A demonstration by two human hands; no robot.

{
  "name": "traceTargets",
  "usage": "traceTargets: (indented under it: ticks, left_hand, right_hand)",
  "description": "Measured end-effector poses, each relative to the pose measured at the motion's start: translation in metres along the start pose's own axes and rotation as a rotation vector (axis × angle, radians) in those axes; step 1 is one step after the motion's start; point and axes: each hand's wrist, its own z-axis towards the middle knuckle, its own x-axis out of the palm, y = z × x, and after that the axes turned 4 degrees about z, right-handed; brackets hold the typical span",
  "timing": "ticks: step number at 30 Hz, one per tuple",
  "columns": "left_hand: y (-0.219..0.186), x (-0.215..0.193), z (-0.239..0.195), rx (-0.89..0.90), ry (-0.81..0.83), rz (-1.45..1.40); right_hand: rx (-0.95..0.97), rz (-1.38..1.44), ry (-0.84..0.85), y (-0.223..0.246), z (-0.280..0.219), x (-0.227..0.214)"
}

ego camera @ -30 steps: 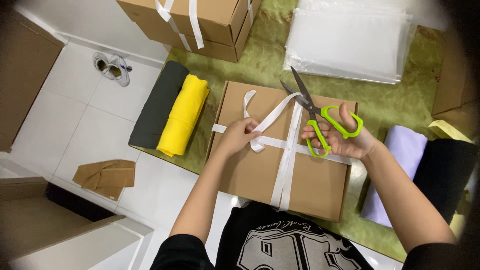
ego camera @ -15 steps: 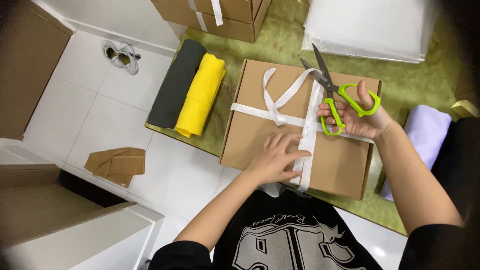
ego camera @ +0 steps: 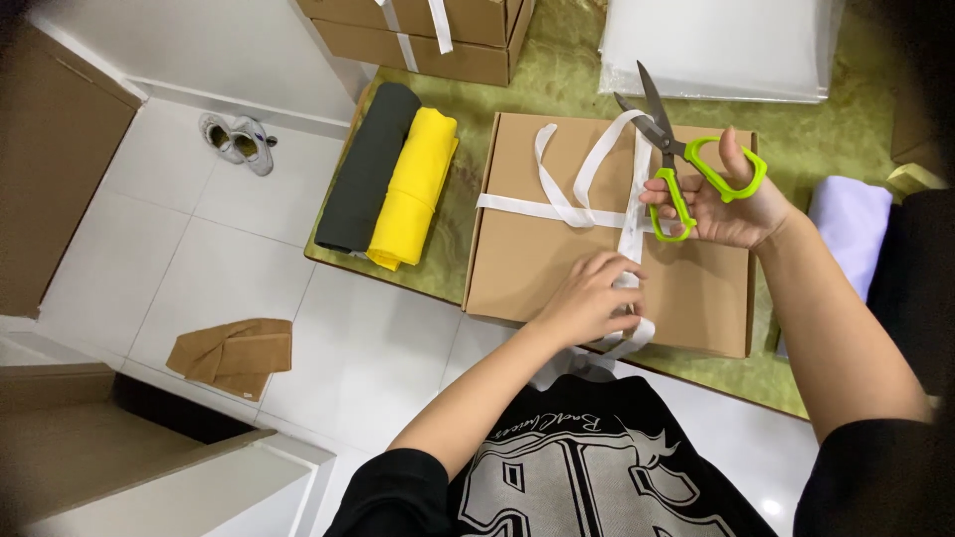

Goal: Pack an item into a cardboard box and tie a decorative ribbon around it.

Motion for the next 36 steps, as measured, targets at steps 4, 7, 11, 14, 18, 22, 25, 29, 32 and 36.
traceTargets:
  ticks: [4,7,11,14,18,22,25,29,32,36]
  left_hand:
    - [0.006,-0.015,0.011,-0.05,-0.022,-0.014]
    - [0.009,-0.035,0.017,-0.112,0.128,-0.126]
    - [0.032,-0.05,0.045,-0.29,-0.059,-0.279]
    - [0.062,-0.05,0.081,-0.454,-0.299,-0.439]
    - [0.099,-0.049,0.132,-0.489,-0.574,-0.475]
    - [0.106,-0.044,0.169,-0.569,-0.514,-0.657]
    - [0.084,-0.062,0.185,-0.62,-0.376,-0.803]
    - [0.103,-0.027,0.209,-0.712,-0.236,-0.804]
    - [0.117,0.003,0.212,-0.713,-0.299,-0.921]
    - [0.113,-0.004,0.2,-0.825,-0.26,-1.234]
  right_hand:
    - [-0.02,-0.033,-0.008,0.001,-0.002,0.007]
    - [-0.024,-0.029,-0.011,-0.002,-0.004,0.007]
    - [-0.027,-0.021,-0.01,-0.004,-0.006,0.009]
    - [-0.023,-0.025,-0.007,-0.003,-0.013,0.01]
    - [-0.027,-0.02,0.035,0.005,-0.023,0.011]
    - [-0.026,-0.022,0.044,0.013,-0.03,-0.004]
    - [-0.022,-0.011,0.057,0.019,-0.032,-0.014]
    - [0.007,-0.008,0.103,0.032,-0.032,-0.022]
    - [0.029,-0.012,0.141,0.037,-0.032,-0.027]
    - [0.063,0.005,0.206,0.041,-0.023,-0.033]
